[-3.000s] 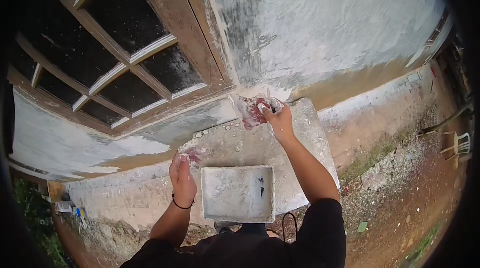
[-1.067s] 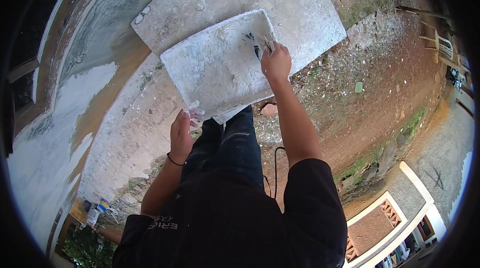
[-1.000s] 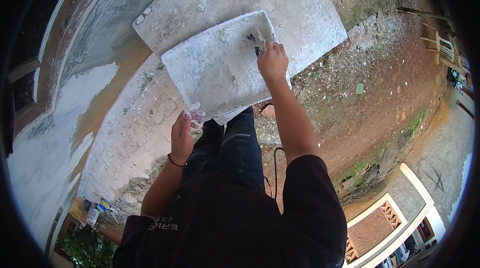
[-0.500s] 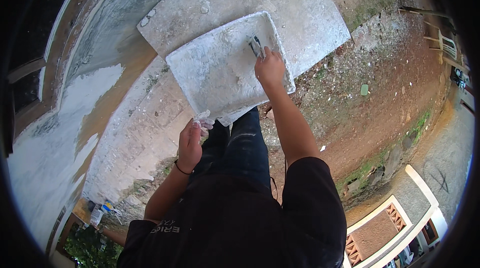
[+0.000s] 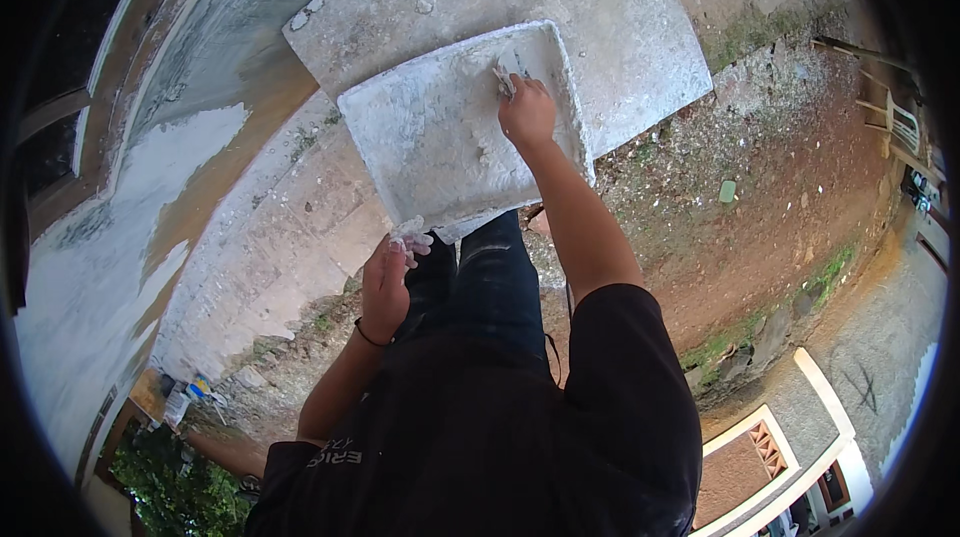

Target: Applying plaster or putty to a wall surface and corner using a hand spreader.

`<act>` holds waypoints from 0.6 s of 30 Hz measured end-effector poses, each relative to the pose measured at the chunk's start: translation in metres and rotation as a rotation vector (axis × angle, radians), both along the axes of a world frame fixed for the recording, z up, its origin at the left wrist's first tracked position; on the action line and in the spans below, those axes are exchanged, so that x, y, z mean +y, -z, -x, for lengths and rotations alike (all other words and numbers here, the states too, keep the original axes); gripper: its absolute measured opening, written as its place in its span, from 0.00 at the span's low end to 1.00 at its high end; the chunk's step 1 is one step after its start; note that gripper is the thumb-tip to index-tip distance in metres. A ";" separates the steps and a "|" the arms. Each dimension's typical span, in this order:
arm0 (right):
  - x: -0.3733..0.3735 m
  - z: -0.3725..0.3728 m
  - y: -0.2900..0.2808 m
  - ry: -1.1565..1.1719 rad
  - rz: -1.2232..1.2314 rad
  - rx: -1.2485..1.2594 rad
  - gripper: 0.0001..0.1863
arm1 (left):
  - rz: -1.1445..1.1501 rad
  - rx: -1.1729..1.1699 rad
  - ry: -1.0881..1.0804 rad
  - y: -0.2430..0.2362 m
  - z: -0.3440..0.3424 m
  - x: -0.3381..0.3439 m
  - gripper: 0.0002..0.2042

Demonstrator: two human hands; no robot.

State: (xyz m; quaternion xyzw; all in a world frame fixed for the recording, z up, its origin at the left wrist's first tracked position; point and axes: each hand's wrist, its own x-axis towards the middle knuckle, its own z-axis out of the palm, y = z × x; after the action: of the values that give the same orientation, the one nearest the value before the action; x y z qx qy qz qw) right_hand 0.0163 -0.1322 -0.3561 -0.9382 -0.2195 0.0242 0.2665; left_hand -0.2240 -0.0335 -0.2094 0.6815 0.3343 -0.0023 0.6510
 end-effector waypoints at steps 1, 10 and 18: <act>-0.001 0.004 -0.002 -0.011 -0.013 0.003 0.15 | -0.001 0.006 0.002 0.000 0.000 -0.001 0.16; -0.032 0.024 -0.027 -0.013 -0.040 0.208 0.15 | -0.005 -0.053 -0.006 -0.004 -0.022 -0.017 0.12; -0.058 -0.007 -0.036 0.241 -0.224 0.558 0.14 | -0.032 -0.027 0.011 -0.005 -0.044 -0.024 0.15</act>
State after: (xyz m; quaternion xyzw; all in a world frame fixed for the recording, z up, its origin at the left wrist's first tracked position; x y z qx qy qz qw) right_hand 0.0236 -0.1900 -0.3201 -0.8794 -0.0264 0.2245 0.4190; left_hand -0.1799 -0.0571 -0.2048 0.6937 0.3218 0.0085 0.6444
